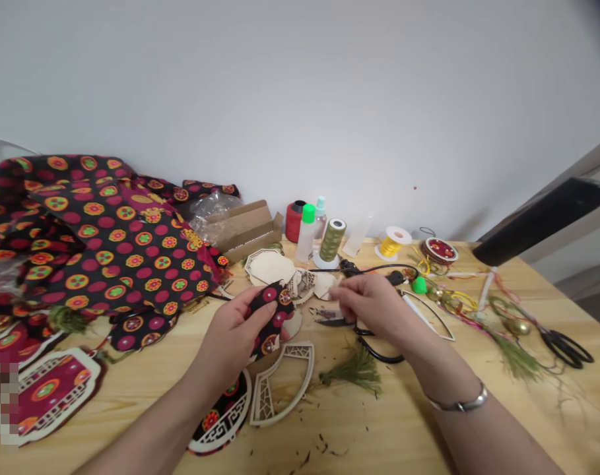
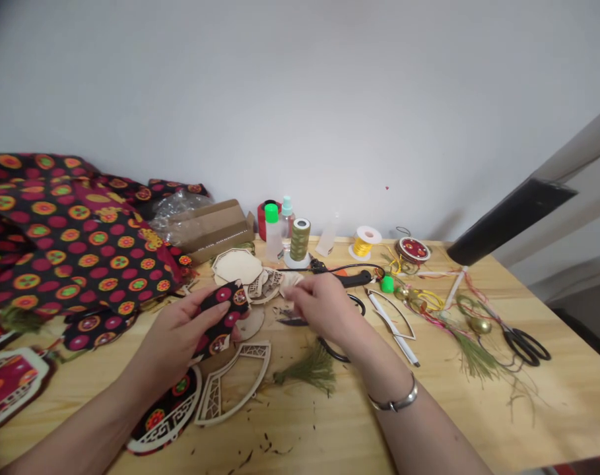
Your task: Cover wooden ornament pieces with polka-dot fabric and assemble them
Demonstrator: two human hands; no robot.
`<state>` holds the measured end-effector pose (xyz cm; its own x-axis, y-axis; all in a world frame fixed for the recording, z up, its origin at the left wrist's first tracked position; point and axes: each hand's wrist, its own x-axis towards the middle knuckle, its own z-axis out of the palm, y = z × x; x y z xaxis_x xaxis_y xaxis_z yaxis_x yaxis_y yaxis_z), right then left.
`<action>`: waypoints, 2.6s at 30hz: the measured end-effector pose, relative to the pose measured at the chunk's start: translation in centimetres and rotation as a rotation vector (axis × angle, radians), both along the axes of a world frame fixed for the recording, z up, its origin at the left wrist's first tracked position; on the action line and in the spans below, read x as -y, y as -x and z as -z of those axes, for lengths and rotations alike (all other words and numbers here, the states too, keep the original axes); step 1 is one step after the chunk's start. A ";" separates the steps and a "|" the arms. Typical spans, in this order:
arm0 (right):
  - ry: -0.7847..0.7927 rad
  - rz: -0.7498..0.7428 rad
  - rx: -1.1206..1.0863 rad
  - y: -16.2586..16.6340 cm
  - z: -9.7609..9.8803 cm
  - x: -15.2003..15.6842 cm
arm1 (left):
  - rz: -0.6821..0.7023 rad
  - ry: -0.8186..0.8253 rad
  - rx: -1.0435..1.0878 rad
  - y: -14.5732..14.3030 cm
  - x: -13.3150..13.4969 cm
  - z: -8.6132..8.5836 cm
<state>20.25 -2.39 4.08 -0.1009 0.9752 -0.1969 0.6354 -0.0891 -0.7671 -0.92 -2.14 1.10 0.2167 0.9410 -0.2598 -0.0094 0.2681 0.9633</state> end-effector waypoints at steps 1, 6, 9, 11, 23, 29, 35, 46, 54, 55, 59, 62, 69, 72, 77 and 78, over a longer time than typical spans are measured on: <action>-0.104 0.087 0.120 0.0 0.4 -0.4 | 0.004 0.031 0.040 0.0 0.0 0.0; -0.443 0.142 0.300 1.3 1.6 -0.1 | -0.014 0.159 0.162 -0.3 0.3 0.3; -0.561 -0.089 0.062 2.5 2.2 0.8 | 0.005 0.200 0.199 -0.5 0.5 0.5; -0.605 -0.159 0.051 3.1 2.6 1.2 | 0.035 0.193 0.206 -0.6 0.7 0.6; -0.833 -0.279 0.568 4.3 3.6 2.4 | 0.097 -0.027 -0.021 -0.9 1.4 0.8; -0.821 -0.219 0.585 4.8 4.0 2.6 | 0.140 -0.279 -0.320 -0.8 1.5 1.2; -0.656 -0.194 0.256 4.0 3.7 1.6 | 0.098 -0.121 -0.179 -0.9 1.5 0.7; -0.295 -0.188 0.484 0.5 0.8 0.6 | -0.103 0.173 0.163 -0.2 0.2 0.3; -0.349 -0.285 0.955 -1.8 1.7 2.7 | -0.182 0.238 0.261 0.3 -0.4 -0.2; -0.354 -0.252 0.977 -1.7 2.0 2.8 | -0.185 0.239 0.270 0.3 -0.4 -0.3; -0.317 -0.145 1.031 -2.1 2.9 3.3 | -0.187 0.240 0.309 0.5 -0.4 -0.2; -0.333 -0.171 0.974 -2.8 3.1 3.9 | -0.198 0.251 0.339 0.6 -0.6 0.0; -0.337 -0.214 0.901 -3.4 3.0 4.1 | -0.237 0.240 0.358 0.3 -0.5 -0.4; -0.378 -0.219 0.865 -3.7 2.8 4.2 | -0.190 0.194 0.369 0.3 -0.2 -0.5; -0.342 -0.088 0.666 -4.1 1.2 5.0 | -0.082 0.076 0.390 0.2 0.3 -0.3; -0.310 -0.074 0.594 -3.9 0.7 5.1 | -0.071 0.069 0.392 0.1 0.4 -0.3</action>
